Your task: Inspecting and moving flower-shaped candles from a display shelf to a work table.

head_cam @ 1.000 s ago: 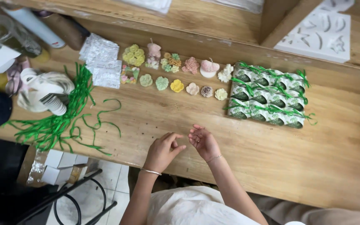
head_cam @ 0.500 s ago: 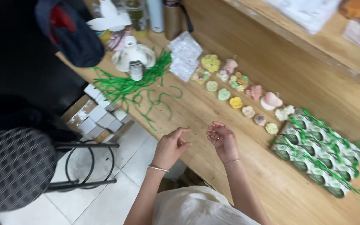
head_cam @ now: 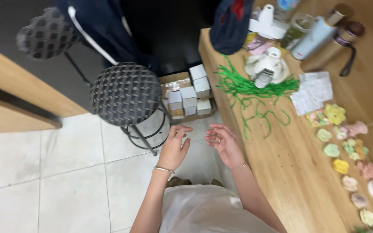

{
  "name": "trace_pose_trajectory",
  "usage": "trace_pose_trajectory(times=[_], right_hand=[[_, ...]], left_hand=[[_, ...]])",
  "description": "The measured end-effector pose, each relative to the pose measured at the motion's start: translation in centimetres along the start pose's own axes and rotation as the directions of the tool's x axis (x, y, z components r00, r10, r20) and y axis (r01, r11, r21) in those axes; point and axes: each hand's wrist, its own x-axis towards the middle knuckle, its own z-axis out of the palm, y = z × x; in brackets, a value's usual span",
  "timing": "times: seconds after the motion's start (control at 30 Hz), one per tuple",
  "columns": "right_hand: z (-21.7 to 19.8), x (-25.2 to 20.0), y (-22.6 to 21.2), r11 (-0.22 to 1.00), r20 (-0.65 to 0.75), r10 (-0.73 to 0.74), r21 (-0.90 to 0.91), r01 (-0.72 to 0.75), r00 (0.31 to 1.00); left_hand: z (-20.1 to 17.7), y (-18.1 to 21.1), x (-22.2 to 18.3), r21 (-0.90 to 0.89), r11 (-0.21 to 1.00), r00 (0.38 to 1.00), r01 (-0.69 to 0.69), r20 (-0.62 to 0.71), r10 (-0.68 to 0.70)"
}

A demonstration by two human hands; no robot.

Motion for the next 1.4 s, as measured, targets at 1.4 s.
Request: trace_pose_trajectory(times=[1.4], right_hand=[[64.7,-5.7,43.6,0.447,0.425,0.882,-0.891,0.079,-0.203]], left_hand=[[-32.4,-14.1,-34.6,-0.653,0.532,-0.509,0.539,-0.756,-0.412]])
